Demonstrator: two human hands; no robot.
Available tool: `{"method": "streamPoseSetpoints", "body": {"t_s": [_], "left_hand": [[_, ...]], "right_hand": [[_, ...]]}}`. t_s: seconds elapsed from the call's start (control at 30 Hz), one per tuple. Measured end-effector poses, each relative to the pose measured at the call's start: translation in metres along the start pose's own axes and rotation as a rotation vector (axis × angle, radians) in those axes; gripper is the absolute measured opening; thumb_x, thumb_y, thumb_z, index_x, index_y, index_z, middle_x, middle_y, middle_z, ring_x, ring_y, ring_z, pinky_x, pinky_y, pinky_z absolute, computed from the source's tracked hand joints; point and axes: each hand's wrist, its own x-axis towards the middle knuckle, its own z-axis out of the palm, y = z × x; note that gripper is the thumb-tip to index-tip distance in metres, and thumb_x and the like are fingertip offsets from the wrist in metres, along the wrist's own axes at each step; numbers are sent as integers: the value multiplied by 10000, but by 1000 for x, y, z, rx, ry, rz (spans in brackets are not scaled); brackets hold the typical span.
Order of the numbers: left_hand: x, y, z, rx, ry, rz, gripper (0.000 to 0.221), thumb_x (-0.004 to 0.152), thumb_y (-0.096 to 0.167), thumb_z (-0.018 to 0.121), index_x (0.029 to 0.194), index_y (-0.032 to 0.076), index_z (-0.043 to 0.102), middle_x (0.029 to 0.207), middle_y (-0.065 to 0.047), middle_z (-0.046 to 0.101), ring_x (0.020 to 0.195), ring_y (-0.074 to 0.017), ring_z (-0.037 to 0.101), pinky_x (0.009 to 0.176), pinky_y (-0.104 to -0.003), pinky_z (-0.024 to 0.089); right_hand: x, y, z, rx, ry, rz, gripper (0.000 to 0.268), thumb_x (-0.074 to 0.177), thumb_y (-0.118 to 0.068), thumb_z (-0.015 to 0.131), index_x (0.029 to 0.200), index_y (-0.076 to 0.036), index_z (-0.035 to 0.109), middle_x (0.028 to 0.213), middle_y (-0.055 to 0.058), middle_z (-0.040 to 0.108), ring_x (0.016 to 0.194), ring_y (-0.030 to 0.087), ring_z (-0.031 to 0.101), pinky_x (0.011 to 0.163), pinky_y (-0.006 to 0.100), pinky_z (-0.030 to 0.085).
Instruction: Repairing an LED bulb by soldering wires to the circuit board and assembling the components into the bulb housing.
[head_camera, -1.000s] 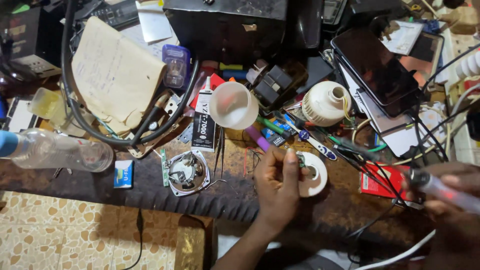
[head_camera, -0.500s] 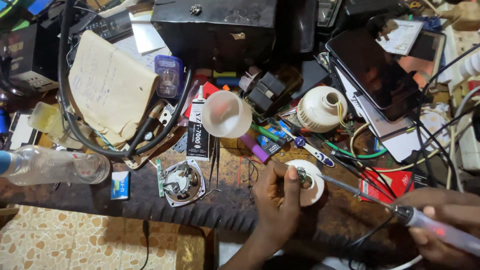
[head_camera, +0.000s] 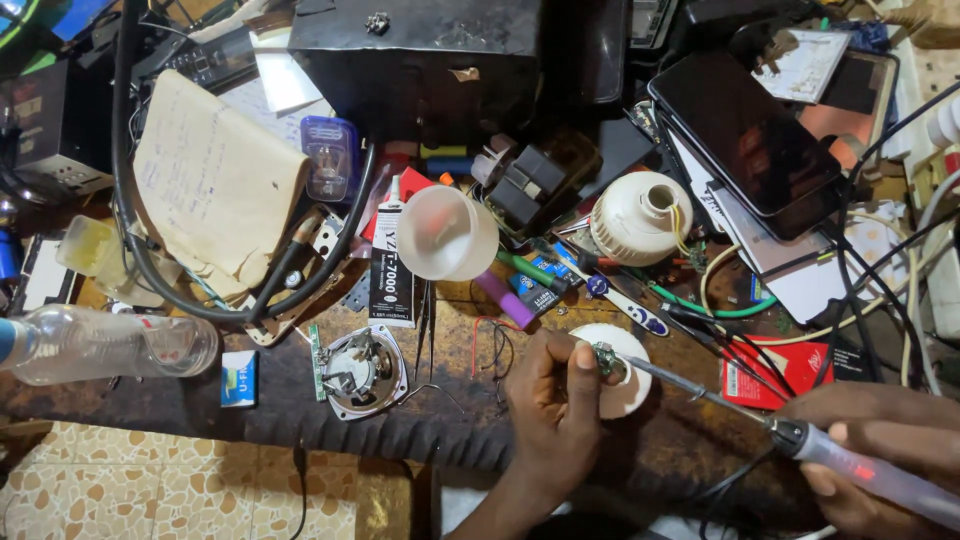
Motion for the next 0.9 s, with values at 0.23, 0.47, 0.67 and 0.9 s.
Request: {"method": "streamPoseSetpoints", "body": {"t_s": [0.23, 0.47, 0.67, 0.9], "left_hand": [[0, 0, -1, 29, -1, 13, 272, 888, 265, 436, 671, 102, 462, 601, -5, 536, 531, -108, 483, 510, -263, 383], [1, 0, -1, 44, -7, 46, 262, 893, 239, 427, 676, 100, 473, 616, -5, 537, 531, -115, 497, 504, -266, 390], [-1, -2, -2, 75, -16, 34, 278, 894, 257, 420, 670, 98, 466, 610, -5, 503, 535, -122, 473, 508, -276, 379], [1, 0, -1, 28, -16, 38, 263, 893, 249, 429, 679, 99, 459, 618, -8, 518, 533, -117, 486, 507, -267, 390]], "right_hand": [[6, 0, 3, -15, -21, -81, 162, 664, -282, 570, 630, -147, 653, 679, -93, 709, 436, -3, 658, 412, 117, 502], [10, 2, 2, -31, -58, -202, 189, 684, -285, 561, 585, -129, 599, 753, -29, 703, 478, 56, 684, 448, 136, 550], [13, -4, 5, -10, 55, -411, 278, 693, -221, 577, 922, -148, 436, 813, 35, 670, 557, 78, 686, 528, 156, 589], [12, -3, 2, -139, -103, -243, 191, 693, -273, 553, 545, -165, 606, 767, -76, 689, 471, 47, 649, 443, 167, 517]]}}
